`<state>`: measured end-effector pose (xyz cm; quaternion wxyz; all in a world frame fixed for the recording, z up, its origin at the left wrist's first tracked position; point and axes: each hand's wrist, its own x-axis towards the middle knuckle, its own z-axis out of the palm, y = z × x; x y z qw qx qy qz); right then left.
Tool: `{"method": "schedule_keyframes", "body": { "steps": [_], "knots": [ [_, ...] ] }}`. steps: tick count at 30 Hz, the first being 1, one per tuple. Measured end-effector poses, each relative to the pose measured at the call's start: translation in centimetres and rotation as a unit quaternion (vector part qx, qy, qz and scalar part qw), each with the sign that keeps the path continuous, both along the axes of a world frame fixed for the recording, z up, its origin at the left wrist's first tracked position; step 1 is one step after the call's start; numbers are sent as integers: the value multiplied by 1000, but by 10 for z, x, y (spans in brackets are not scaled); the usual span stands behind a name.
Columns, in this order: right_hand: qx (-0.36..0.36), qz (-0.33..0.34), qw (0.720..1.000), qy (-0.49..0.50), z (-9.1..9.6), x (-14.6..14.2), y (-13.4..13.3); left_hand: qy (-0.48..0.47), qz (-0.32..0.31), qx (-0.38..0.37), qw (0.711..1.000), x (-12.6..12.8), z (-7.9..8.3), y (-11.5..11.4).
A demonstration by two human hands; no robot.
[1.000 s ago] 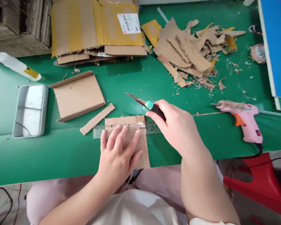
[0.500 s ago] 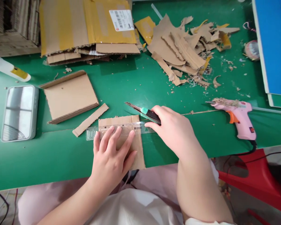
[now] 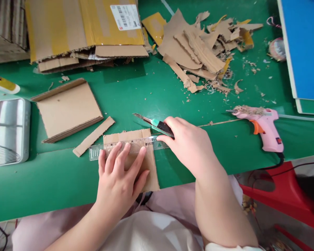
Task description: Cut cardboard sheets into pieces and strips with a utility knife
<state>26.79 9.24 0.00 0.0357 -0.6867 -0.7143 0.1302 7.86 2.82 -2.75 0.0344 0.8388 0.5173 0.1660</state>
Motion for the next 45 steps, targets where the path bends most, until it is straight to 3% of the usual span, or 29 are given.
{"method": "schedule_keyframes", "body": {
  "steps": [17,25,45],
  "knots": [
    [-17,-14,1000,-8,1,-1,1,6,-2,1,1000,1,0,0],
    [-61,-45,997,2,5,-3,4,10,3,11,1000,1,-3,-1],
    [-63,-36,997,-13,4,-3,3,18,0,-11,1000,-1,-2,-3]
  ]
}}
